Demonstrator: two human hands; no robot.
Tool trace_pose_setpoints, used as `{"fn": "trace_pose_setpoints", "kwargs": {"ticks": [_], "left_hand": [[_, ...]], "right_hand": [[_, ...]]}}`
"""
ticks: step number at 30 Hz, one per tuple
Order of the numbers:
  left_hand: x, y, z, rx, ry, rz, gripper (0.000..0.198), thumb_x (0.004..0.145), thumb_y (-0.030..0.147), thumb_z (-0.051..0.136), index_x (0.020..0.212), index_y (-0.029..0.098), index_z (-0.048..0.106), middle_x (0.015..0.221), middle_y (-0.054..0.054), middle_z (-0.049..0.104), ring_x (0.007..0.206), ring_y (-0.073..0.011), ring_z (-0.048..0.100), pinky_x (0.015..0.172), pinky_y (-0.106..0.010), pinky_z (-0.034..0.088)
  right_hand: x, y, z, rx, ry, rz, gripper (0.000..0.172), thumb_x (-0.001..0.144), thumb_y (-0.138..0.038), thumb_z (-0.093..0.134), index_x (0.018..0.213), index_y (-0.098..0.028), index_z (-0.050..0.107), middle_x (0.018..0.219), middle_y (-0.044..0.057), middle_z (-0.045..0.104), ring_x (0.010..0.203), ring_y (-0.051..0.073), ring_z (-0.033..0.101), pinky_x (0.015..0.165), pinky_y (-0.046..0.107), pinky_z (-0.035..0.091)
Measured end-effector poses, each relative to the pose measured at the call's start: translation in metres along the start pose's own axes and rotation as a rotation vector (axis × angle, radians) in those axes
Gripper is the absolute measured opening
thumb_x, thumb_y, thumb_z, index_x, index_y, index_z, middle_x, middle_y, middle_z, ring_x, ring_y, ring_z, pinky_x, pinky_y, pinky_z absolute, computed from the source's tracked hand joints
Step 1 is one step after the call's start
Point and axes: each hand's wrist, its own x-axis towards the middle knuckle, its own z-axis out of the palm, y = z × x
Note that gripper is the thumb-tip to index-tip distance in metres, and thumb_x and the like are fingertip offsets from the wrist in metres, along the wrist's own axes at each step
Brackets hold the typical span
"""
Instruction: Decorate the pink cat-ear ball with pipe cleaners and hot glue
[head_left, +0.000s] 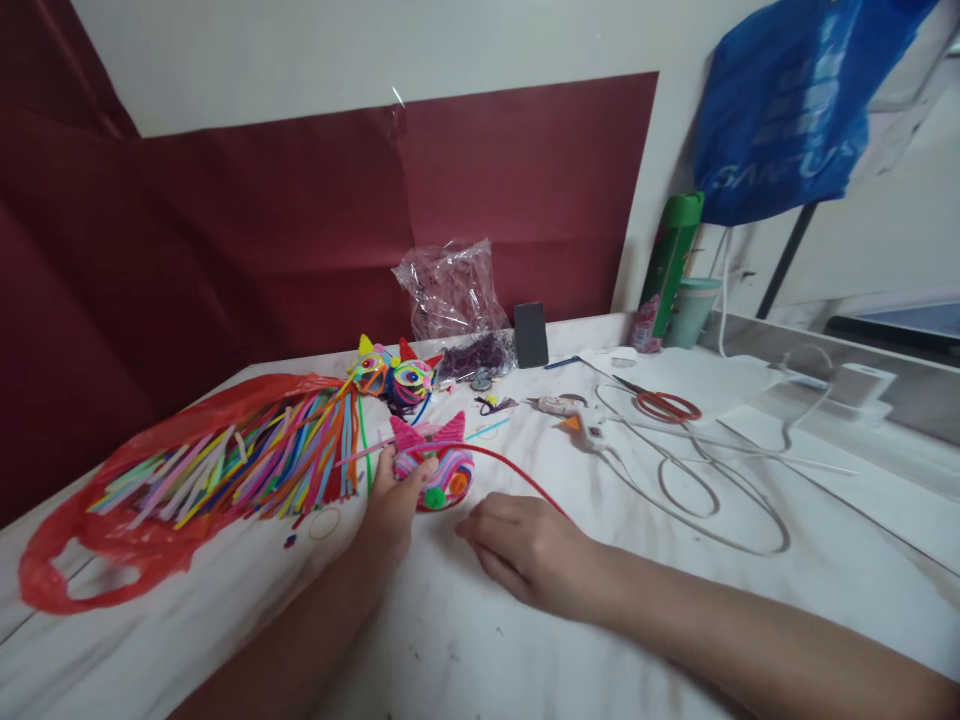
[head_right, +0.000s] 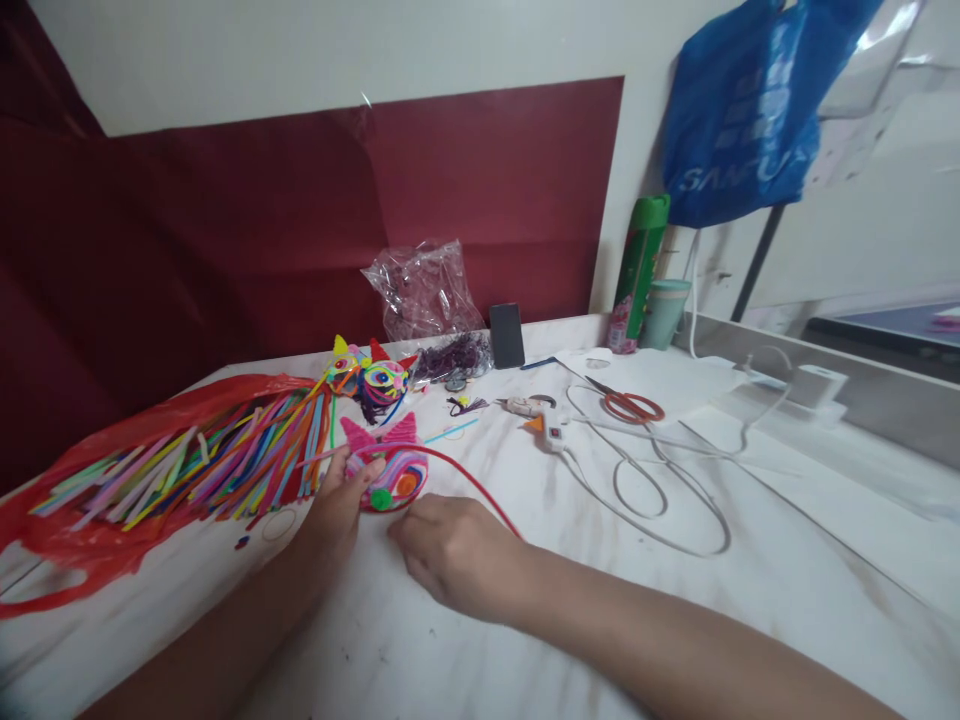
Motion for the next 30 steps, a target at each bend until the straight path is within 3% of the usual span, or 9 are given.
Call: {"fn": "trace_pose_setpoints", "kwargs": {"ticks": [3, 7, 11, 14, 17, 23, 30], "left_hand": [[0.000, -0.005, -0.002, 0.051, 0.028, 0.032, 0.064, 0.062, 0.025, 0.080, 0.122, 0.024, 0.055, 0.094, -0.002, 0.072, 0.083, -0.0183, 0.069, 0.075, -0.027, 0.053], [-0.004, -0.003, 0.002, 0.113, 0.084, 0.098, 0.067, 0.056, 0.021, 0.083, 0.119, 0.024, 0.059, 0.102, -0.004, 0.071, 0.088, -0.0197, 0.068, 0.072, -0.024, 0.052], [-0.013, 0.002, 0.010, 0.124, 0.072, 0.017, 0.063, 0.060, 0.024, 0.080, 0.119, 0.025, 0.058, 0.104, -0.003, 0.070, 0.089, -0.0189, 0.068, 0.073, -0.025, 0.052], [-0.016, 0.003, 0.013, -0.031, -0.023, -0.067, 0.060, 0.064, 0.029, 0.077, 0.120, 0.024, 0.054, 0.096, -0.002, 0.071, 0.082, -0.0177, 0.069, 0.074, -0.028, 0.053], [-0.016, 0.000, 0.013, -0.116, -0.086, -0.095, 0.057, 0.063, 0.031, 0.079, 0.114, 0.022, 0.054, 0.091, -0.001, 0.072, 0.081, -0.0182, 0.070, 0.076, -0.030, 0.054], [-0.021, -0.005, 0.014, -0.072, -0.182, -0.082, 0.057, 0.063, 0.028, 0.080, 0.113, 0.021, 0.055, 0.090, -0.002, 0.073, 0.079, -0.0190, 0.070, 0.077, -0.031, 0.054], [-0.027, -0.003, 0.014, -0.068, -0.266, -0.113, 0.055, 0.063, 0.030, 0.079, 0.113, 0.021, 0.057, 0.092, -0.004, 0.073, 0.081, -0.0201, 0.069, 0.077, -0.032, 0.054]], "right_hand": [[0.000, 0.010, 0.009, 0.070, 0.061, 0.244, 0.022, 0.090, -0.011, 0.045, 0.087, -0.019, 0.066, 0.079, 0.007, 0.068, 0.071, 0.017, 0.064, 0.064, 0.027, 0.053], [0.002, 0.031, 0.016, 0.342, 0.185, 0.594, 0.020, 0.088, -0.015, 0.051, 0.085, -0.018, 0.070, 0.072, 0.003, 0.069, 0.062, 0.014, 0.061, 0.055, 0.024, 0.051], [0.001, 0.039, 0.027, 0.656, 0.236, 0.833, 0.022, 0.089, -0.027, 0.054, 0.089, -0.016, 0.073, 0.066, 0.001, 0.068, 0.052, 0.012, 0.057, 0.047, 0.022, 0.049], [0.000, 0.038, 0.032, 0.578, 0.352, 0.771, 0.022, 0.087, -0.028, 0.058, 0.100, -0.018, 0.073, 0.089, 0.006, 0.075, 0.074, 0.018, 0.067, 0.064, 0.029, 0.057], [-0.001, 0.035, 0.031, 0.460, 0.453, 0.666, 0.022, 0.088, -0.026, 0.058, 0.104, -0.021, 0.073, 0.103, 0.008, 0.074, 0.092, 0.021, 0.068, 0.083, 0.036, 0.056], [0.001, 0.031, 0.023, 0.437, 0.513, 0.592, 0.013, 0.087, -0.020, 0.062, 0.089, -0.024, 0.074, 0.091, 0.005, 0.072, 0.086, 0.020, 0.068, 0.079, 0.032, 0.056], [-0.002, 0.031, 0.025, 0.315, 0.506, 0.426, 0.012, 0.091, -0.023, 0.060, 0.091, -0.023, 0.072, 0.085, 0.006, 0.069, 0.082, 0.020, 0.066, 0.074, 0.032, 0.055]]}}
